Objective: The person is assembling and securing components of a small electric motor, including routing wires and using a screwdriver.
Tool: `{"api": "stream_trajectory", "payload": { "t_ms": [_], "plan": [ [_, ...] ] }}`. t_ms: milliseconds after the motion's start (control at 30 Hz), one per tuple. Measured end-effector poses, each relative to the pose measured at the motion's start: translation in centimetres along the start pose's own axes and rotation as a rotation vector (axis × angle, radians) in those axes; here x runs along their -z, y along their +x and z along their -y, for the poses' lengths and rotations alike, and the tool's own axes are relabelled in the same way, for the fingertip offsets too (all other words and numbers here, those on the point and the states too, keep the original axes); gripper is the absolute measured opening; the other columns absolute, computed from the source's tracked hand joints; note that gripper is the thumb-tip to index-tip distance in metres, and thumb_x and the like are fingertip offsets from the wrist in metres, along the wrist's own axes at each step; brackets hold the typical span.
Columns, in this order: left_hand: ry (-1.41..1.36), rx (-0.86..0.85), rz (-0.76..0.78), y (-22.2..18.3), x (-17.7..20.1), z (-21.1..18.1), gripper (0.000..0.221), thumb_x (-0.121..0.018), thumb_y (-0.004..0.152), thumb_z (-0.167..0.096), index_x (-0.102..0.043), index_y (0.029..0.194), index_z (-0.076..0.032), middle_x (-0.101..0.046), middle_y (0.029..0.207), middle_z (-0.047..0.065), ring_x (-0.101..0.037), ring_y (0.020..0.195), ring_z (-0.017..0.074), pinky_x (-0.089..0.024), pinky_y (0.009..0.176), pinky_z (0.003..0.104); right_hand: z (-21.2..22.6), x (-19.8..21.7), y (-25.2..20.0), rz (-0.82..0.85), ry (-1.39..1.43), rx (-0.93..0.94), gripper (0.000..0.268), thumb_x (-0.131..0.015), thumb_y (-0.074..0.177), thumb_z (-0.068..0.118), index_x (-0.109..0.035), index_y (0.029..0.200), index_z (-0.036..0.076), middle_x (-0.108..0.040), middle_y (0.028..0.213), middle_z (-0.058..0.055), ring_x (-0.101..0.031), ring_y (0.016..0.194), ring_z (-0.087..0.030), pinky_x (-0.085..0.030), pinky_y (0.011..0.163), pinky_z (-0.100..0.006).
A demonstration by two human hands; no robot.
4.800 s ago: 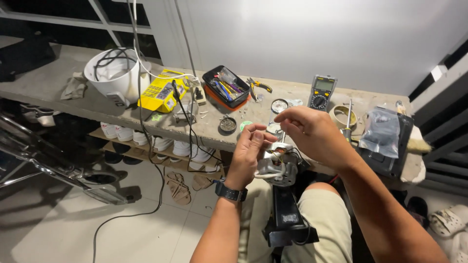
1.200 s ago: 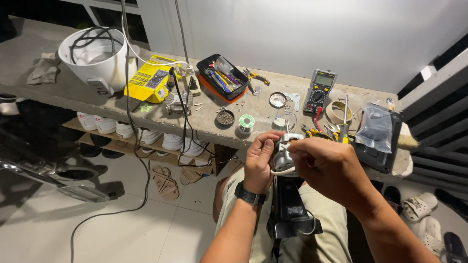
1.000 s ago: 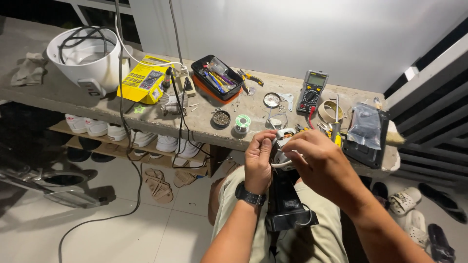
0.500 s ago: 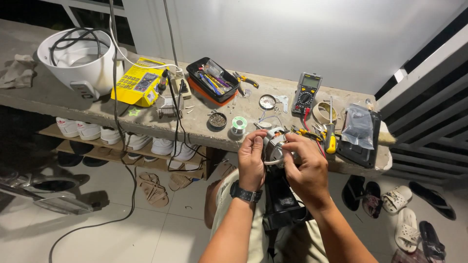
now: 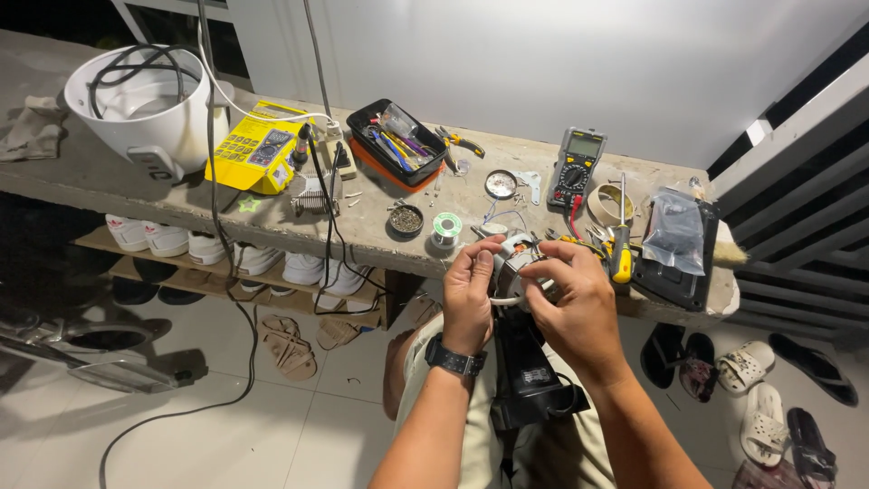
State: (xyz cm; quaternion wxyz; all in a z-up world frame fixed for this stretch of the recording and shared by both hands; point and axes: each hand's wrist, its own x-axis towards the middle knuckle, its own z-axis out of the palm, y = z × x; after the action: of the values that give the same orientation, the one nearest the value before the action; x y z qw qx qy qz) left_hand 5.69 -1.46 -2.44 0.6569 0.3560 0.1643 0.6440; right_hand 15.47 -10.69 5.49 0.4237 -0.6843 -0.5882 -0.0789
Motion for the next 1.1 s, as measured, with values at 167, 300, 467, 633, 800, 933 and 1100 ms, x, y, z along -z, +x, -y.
{"api": "stream_trajectory", "payload": {
  "t_ms": [167,300,467,633,800,933,1100],
  "plan": [
    [0.001,0.01,0.022,0.1,0.6,-0.1,0.018,-0.066,0.121,-0.015,-0.079,0.121,-0.003,-0.082,0.137,0.018,-0.07,0.131,0.0188,-0.054,0.118,0.036,0.6,0.7,1.1,0.093,-0.027,-0.052,0.015,-0.088,0.089,0.012,-0.089,0.099,0.023,-0.076,0.148,-0.015,-0.075,0.133,-0.046,-0.058,0.111,-0.057],
    [0.024,0.012,0.052,0.2,1.2,-0.2,0.014,-0.071,0.118,-0.011,-0.08,0.122,-0.001,-0.082,0.14,0.019,-0.072,0.131,0.0182,-0.057,0.115,0.035,0.0,0.6,1.4,0.169,-0.011,-0.107,0.013,-0.088,0.089,0.016,-0.087,0.1,0.024,-0.079,0.146,-0.011,-0.078,0.131,-0.044,-0.061,0.109,-0.055],
    [0.081,0.032,0.109,1.0,2.9,0.3,0.016,-0.083,0.108,-0.006,-0.084,0.123,0.001,-0.084,0.139,0.019,-0.076,0.127,0.0152,-0.061,0.111,0.032,0.0,0.3,1.3,0.171,-0.003,-0.12,0.016,-0.09,0.089,0.018,-0.085,0.103,0.025,-0.082,0.143,-0.009,-0.079,0.129,-0.042,-0.062,0.108,-0.053],
    [0.143,0.018,0.173,1.8,3.5,-1.0,0.022,-0.09,0.101,0.0,-0.087,0.123,0.002,-0.086,0.135,0.019,-0.08,0.121,0.0148,-0.066,0.105,0.031,0.2,-0.1,0.9,0.138,-0.014,-0.083,0.015,-0.09,0.09,0.02,-0.082,0.102,0.024,-0.083,0.139,-0.009,-0.08,0.127,-0.04,-0.063,0.106,-0.052],
    [0.279,-0.062,0.205,2.3,3.7,-1.7,0.022,-0.092,0.1,-0.002,-0.091,0.121,-0.003,-0.087,0.13,0.018,-0.083,0.12,0.019,-0.068,0.103,0.034,0.1,-1.0,0.0,0.043,-0.074,0.086,0.012,-0.084,0.097,0.011,-0.08,0.105,0.019,-0.082,0.139,-0.018,-0.078,0.131,-0.043,-0.063,0.107,-0.052],
    [0.39,-0.11,0.199,2.4,3.9,-1.7,0.02,-0.091,0.103,-0.007,-0.094,0.123,-0.013,-0.085,0.118,0.008,-0.072,0.096,0.0028,-0.066,0.084,0.026,-0.7,-1.6,-0.3,-0.016,-0.087,0.166,0.013,-0.086,0.096,0.011,-0.081,0.105,0.018,-0.083,0.139,-0.017,-0.079,0.13,-0.042,-0.063,0.108,-0.051],
    [0.415,-0.119,0.142,2.6,4.3,-0.8,0.023,-0.089,0.104,-0.007,-0.095,0.124,-0.016,-0.083,0.109,0.005,-0.062,0.082,-0.0009,-0.056,0.068,0.019,-1.0,-2.7,-0.9,-0.172,-0.068,0.272,0.011,-0.091,0.097,0.011,-0.087,0.106,0.016,-0.084,0.14,-0.02,-0.079,0.131,-0.042,-0.063,0.11,-0.049]
  ]
}}
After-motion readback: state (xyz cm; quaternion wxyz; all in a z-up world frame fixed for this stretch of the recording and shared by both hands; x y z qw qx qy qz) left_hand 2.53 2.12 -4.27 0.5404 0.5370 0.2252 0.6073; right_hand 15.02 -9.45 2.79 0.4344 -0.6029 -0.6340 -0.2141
